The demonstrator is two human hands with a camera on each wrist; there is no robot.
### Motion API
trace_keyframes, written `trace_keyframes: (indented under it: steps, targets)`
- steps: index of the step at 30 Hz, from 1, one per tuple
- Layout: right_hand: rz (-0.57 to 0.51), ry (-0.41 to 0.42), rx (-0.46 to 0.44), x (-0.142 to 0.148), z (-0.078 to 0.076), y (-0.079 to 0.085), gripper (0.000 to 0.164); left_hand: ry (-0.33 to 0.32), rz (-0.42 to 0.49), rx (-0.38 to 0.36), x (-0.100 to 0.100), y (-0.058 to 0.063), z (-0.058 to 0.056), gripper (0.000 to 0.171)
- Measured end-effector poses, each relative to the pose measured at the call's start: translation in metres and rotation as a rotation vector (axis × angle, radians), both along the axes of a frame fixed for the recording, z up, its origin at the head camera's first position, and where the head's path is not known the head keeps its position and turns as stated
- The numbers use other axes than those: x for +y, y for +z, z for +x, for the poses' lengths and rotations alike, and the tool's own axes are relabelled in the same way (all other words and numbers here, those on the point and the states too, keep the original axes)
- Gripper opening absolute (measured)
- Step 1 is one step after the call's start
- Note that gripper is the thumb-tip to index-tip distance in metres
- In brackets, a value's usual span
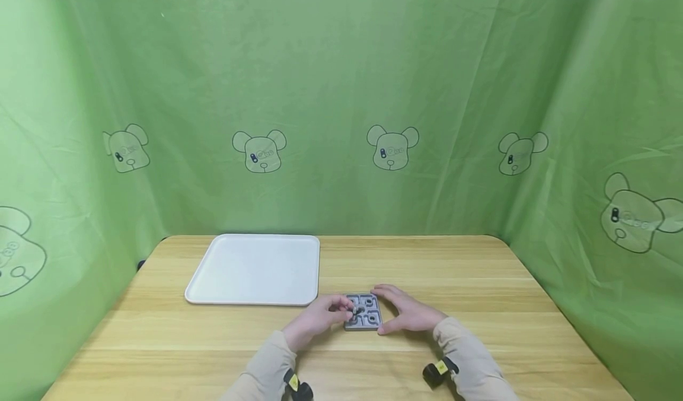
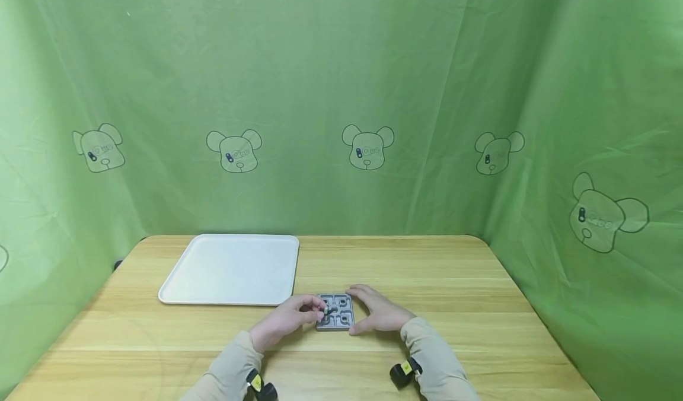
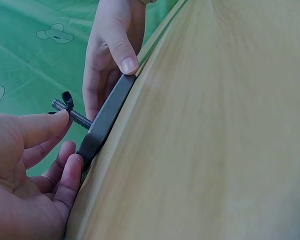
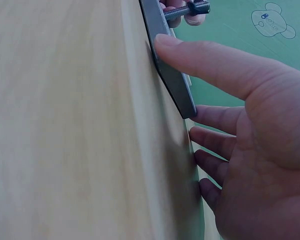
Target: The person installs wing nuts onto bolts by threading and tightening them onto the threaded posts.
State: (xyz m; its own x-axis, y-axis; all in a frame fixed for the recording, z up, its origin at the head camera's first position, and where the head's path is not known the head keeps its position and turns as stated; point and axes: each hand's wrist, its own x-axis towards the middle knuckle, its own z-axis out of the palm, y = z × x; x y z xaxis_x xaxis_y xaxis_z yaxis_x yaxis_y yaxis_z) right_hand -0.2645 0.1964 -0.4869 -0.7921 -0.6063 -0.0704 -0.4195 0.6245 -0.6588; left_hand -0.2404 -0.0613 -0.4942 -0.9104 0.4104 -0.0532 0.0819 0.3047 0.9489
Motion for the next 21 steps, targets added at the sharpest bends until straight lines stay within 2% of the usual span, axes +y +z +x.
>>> trace_keyframes:
  steps: [9, 21]
  targets:
    - [0.0, -0.001, 0.003, -0.0004, 0.0003, 0.0006, 0.096, 0.025, 0.027, -0.04, -0.0001, 0.0018, 0.0026, 0.017]
    - [-0.003, -0.001, 0.001, 0.0, -0.0003, -0.001, 0.096, 0.061, 0.014, -0.039, 0.0008, 0.0025, 0.0038, 0.011]
